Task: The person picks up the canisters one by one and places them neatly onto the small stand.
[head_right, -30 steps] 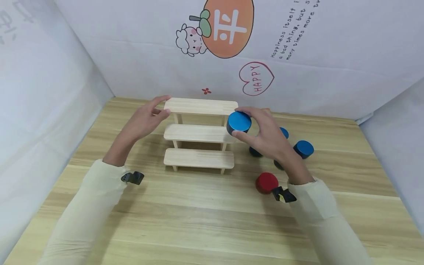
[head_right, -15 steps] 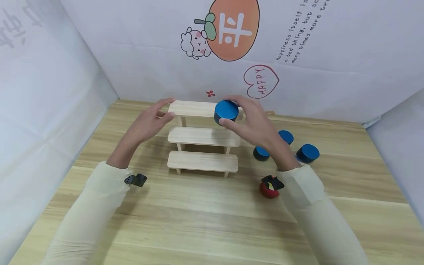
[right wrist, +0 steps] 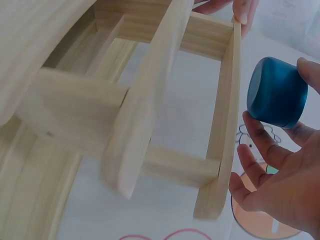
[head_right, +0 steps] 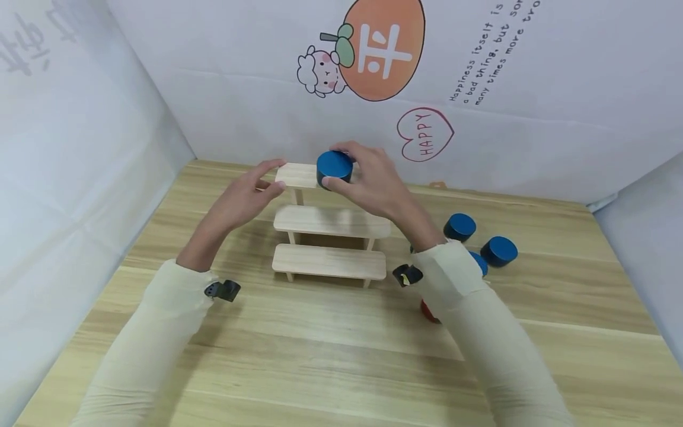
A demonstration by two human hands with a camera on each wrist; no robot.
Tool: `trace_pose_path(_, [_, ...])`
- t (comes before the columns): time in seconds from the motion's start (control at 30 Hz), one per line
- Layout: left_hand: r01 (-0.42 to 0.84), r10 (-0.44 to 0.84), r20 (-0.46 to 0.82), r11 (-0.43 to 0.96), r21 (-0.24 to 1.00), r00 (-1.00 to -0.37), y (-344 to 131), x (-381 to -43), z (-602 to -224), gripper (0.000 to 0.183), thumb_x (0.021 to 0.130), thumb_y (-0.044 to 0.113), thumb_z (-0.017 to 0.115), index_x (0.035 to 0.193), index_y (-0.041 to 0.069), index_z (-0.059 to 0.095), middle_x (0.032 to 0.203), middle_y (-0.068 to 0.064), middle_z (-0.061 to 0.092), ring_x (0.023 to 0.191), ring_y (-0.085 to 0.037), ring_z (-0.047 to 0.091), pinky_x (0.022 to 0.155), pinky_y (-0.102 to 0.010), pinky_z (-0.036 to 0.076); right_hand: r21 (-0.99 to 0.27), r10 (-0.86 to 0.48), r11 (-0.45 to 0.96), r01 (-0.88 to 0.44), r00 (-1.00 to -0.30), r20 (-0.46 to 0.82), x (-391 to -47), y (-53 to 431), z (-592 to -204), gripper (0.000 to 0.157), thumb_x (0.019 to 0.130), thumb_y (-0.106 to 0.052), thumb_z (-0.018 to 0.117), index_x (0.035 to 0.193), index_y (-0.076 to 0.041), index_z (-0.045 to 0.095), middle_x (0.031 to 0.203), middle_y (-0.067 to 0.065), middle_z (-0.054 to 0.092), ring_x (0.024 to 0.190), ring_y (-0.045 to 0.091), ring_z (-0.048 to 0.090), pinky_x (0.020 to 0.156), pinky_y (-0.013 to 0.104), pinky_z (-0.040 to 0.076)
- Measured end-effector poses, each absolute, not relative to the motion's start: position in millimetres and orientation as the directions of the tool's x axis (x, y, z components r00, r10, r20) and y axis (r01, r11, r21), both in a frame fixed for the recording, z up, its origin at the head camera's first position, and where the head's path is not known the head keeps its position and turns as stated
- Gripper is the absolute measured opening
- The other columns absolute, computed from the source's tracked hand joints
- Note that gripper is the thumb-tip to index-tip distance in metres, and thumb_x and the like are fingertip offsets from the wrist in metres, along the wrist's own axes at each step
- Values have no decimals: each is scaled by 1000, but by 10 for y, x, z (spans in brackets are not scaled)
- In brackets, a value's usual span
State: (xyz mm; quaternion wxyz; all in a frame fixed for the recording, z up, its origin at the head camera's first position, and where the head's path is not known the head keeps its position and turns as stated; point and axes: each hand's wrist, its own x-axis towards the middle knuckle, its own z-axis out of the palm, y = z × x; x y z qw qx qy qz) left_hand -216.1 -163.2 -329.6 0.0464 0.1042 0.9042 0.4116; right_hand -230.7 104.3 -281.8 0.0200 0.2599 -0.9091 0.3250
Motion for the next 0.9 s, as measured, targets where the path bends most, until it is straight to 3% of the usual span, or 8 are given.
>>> trace_pose_path(0.27, [160, 232, 12, 631, 759, -973, -1629, -2179, -3312, 59, 103, 51, 49, 156, 30, 34, 147, -13, 48, 126, -31, 54, 94, -56, 46, -584, -463, 658, -474, -867, 183, -2371, 799, -2794, 58, 93, -41, 68, 141, -12, 54, 138, 12, 56, 126, 34, 42, 102, 56, 38])
trace_pose_path(0.53, [159, 233, 10, 634, 757, -973, -1628, -2181, -3336, 58, 104, 49, 49, 156, 31, 34, 148, -13, 48, 124, -31, 54, 93, -56, 46, -629, -480, 614, -477, -858, 182, -2432, 647, -2822, 54, 93, -39, 69, 138, -13, 57, 130, 10, 61, 121, 29, 46, 100, 49, 38])
trace_pose_path(0.9, [182, 242, 37, 613, 769, -970, -1624, -2178, -3345, 56, 105, 44, 49, 156, 30, 33, 143, -12, 52, 119, -29, 57, 88, -52, 49, -606, -478, 647, -462, -866, 149, -2480, 539, -2843, 57, 93, -42, 69, 140, -15, 55, 135, 11, 58, 128, 30, 40, 100, 49, 39])
